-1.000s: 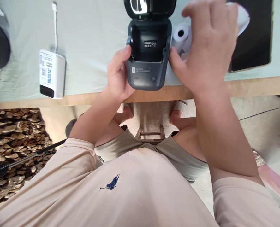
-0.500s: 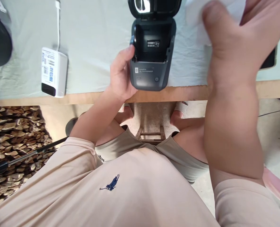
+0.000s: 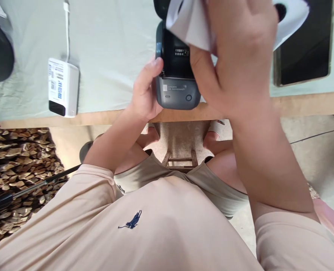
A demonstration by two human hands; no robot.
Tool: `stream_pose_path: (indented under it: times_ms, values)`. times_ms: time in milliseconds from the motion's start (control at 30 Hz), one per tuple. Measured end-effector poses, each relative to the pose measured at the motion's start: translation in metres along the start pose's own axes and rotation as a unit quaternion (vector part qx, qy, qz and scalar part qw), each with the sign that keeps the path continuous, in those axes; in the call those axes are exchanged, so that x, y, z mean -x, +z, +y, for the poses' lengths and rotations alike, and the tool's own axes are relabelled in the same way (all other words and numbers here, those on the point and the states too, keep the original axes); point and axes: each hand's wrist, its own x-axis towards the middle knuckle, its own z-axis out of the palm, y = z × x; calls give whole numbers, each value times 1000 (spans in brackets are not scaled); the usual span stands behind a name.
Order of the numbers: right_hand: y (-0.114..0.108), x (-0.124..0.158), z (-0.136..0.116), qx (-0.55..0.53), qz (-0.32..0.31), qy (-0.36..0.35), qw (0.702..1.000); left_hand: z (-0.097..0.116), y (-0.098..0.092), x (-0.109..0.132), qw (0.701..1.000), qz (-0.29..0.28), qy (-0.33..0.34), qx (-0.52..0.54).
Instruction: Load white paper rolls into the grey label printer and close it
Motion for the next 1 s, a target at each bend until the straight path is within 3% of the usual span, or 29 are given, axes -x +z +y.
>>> stream_pose_path:
  times_ms: [33,100,167,367,600,1000]
  values:
    - [-3,1,3,130,-47,-96,986,0,0,0,1000,0,1,2]
    - [-7,2,8,338,-97,-221,910,0,0,1,1000,6,-2,1]
    - [-8,1,13,404,-90,-218,884,0,-1,2,1000,11,0,-10]
    - [-3,-3,18,416,-88,-181,887,-3,0,2,998,12,15,-65]
    - [-1,-4,23,343,-66,-222,910,-2,3,2,995,63,-18,-79]
    - [-2,-1,15,379,-80,-231,893,-2,6,2,994,47,9,-95]
